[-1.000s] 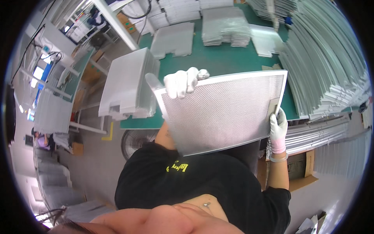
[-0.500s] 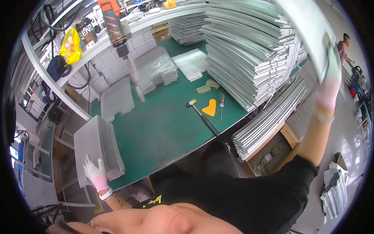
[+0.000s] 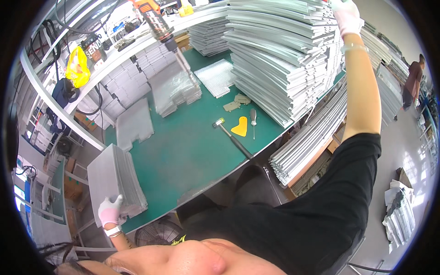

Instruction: The person assembles air filters by placing a mesh sheet on a workbench, inserting a plastic frame, and securing it with a power drill. They repeat this process for multiple units, stacking completed filters on the table.

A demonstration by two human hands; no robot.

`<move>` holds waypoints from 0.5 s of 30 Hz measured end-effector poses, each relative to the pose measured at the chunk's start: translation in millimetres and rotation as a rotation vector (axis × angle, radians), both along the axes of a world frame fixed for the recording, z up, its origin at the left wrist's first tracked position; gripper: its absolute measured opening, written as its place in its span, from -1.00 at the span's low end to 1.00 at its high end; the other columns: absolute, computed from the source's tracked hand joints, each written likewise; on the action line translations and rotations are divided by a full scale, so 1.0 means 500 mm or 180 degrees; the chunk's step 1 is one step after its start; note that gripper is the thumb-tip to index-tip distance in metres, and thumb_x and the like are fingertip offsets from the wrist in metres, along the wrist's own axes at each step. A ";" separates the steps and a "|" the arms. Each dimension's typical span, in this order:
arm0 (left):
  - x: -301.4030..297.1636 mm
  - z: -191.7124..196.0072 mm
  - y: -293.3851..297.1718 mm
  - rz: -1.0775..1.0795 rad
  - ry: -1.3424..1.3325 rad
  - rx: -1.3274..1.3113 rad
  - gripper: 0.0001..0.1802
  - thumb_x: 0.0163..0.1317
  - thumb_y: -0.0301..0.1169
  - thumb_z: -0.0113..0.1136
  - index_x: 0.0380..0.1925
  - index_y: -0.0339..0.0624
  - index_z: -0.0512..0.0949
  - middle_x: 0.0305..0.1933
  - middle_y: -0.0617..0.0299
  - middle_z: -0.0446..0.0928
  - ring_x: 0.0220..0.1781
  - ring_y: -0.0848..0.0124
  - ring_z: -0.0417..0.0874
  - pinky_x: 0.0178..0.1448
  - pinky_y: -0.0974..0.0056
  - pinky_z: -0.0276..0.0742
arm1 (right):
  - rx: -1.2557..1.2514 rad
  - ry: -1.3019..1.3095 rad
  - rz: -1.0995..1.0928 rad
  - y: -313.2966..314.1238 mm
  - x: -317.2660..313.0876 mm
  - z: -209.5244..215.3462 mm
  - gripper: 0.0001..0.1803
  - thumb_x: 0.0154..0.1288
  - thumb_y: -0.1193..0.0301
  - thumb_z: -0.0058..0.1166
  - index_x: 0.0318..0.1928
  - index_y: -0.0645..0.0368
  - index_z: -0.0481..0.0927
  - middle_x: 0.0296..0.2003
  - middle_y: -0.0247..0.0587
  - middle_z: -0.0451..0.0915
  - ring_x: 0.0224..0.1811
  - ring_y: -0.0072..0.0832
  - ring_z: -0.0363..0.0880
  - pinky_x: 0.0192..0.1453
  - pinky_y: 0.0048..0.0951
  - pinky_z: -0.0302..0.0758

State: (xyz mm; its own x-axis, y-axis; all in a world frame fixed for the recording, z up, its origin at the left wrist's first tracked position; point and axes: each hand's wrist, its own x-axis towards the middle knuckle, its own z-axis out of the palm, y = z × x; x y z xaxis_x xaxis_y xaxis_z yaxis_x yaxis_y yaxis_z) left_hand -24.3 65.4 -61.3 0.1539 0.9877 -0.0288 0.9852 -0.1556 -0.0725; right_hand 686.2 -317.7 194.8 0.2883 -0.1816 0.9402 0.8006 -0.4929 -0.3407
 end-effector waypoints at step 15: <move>-0.121 0.174 0.106 -0.0247 -0.1401 -0.0427 -0.19 0.14 0.13 0.32 0.09 -0.44 0.59 0.03 -0.22 0.66 0.12 0.06 0.70 0.21 0.13 0.54 | -0.1234 0.2495 0.2427 0.062 -0.419 -0.614 -0.73 0.39 0.55 0.10 0.06 0.35 0.64 -0.29 -0.35 0.63 -0.34 -0.70 0.44 -0.18 -0.61 0.45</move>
State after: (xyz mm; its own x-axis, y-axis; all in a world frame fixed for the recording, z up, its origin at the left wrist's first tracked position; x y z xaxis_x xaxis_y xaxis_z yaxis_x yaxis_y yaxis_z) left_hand -84.9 118.2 25.7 0.2534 0.9648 -0.0710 0.9027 -0.2094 0.3758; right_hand 476.9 -286.6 -112.0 0.7268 0.5512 0.4098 0.5710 -0.1533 -0.8065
